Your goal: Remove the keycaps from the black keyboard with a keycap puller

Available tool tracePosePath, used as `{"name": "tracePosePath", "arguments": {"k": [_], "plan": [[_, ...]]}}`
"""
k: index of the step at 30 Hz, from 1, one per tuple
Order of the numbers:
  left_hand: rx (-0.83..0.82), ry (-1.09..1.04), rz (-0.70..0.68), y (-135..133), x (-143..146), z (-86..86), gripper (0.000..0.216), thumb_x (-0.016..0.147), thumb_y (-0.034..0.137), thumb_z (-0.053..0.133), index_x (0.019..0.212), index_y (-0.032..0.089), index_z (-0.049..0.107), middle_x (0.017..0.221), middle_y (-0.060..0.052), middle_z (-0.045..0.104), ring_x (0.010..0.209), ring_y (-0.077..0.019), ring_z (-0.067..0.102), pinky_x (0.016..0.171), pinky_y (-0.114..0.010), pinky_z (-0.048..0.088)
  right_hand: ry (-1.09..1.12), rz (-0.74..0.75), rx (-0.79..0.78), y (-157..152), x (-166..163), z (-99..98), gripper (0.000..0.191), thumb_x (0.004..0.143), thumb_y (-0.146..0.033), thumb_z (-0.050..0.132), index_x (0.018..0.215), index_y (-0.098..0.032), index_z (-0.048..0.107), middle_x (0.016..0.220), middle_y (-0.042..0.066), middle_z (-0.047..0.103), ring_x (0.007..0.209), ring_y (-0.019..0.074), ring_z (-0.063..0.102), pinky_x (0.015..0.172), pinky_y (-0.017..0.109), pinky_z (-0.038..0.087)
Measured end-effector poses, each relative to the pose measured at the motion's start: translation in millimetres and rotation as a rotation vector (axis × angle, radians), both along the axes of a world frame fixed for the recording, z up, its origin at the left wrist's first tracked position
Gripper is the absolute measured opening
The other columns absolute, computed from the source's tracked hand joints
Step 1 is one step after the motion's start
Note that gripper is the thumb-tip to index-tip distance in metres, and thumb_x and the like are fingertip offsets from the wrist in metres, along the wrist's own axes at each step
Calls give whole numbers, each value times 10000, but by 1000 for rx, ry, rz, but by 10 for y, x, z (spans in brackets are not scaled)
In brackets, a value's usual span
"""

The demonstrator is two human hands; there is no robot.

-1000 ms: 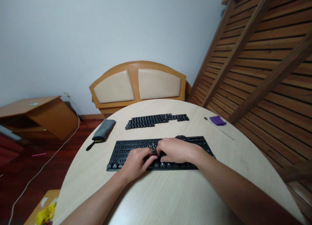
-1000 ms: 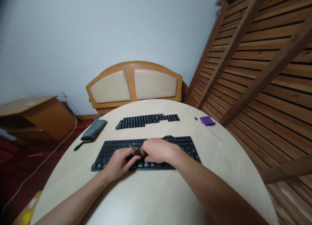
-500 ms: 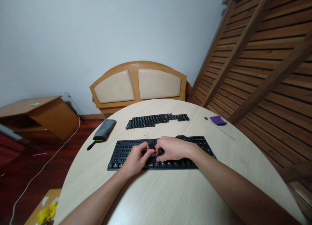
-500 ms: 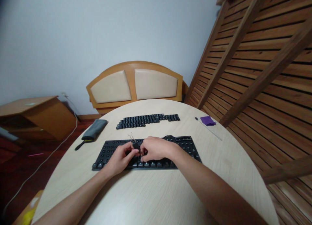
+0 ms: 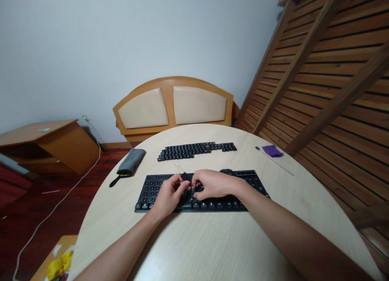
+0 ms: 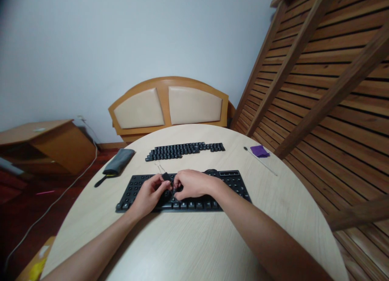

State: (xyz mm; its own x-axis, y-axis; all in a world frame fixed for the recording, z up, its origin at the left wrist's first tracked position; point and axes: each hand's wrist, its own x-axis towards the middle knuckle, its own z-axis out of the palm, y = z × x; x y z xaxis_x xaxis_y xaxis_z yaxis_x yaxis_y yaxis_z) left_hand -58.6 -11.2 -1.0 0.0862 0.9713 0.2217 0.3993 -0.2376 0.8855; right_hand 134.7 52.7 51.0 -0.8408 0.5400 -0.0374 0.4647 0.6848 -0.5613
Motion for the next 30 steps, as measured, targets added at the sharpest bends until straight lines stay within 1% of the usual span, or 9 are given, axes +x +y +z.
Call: {"name": "tracePosePath", "arguments": {"k": [4,7,10,15,19,21,24,27,30], "plan": [[47,120,58,-19,6,19,274,924,389,561,748,179,562,710,-12,670,668,-163,594,618,-252,413,29,-8,8,25,0,-15,228,700,-202,713,922,-154,700,901,59,704,808,187,633,689,249,447],[77,207,112,-37,11,42,297,922,411,560,743,175,584,675,-2,639,632,-158,560,583,-251,373,70,-17,-23,45,-9,-23,211,707,-152,713,917,-152,693,869,47,693,796,175,631,689,245,454],[83,195,132,-39,8,55,305,930,416,545,746,177,588,686,-4,647,645,-160,571,602,-254,385,128,-15,-76,63,-12,-37,188,744,-169,726,926,-149,684,851,39,692,805,169,643,705,247,470],[84,121,141,-11,-10,49,291,931,411,535,746,188,569,709,-8,657,682,-168,594,663,-266,435,243,-18,-137,67,-9,-47,293,772,-188,745,1034,-169,615,901,22,698,814,146,654,727,241,490],[73,87,154,0,-8,49,278,926,404,527,750,191,546,695,-2,638,673,-168,590,653,-266,430,199,18,-26,56,-10,-5,213,828,-228,716,1031,-199,658,932,22,722,829,159,661,744,257,469],[77,107,173,0,-4,54,278,923,405,522,746,191,537,668,9,606,641,-161,562,619,-261,407,162,46,54,55,-13,15,175,859,-243,690,1032,-222,701,984,26,738,890,179,667,787,273,458],[82,138,188,-2,-1,56,282,922,405,515,733,196,517,644,20,579,609,-154,532,587,-257,378,117,66,143,52,-21,26,184,892,-268,658,1062,-250,724,1051,26,746,975,204,664,840,295,447],[95,191,188,-4,-2,43,269,928,387,505,735,200,510,648,21,581,614,-156,535,594,-257,371,81,50,181,40,-28,17,181,900,-283,647,1062,-255,723,1062,28,742,1004,217,658,858,307,446],[110,244,197,-6,-3,26,261,937,372,493,737,204,505,660,18,596,623,-159,547,607,-255,378,105,43,167,31,-30,-10,165,897,-266,652,1048,-236,711,1071,36,724,1013,210,646,877,303,447]]}}
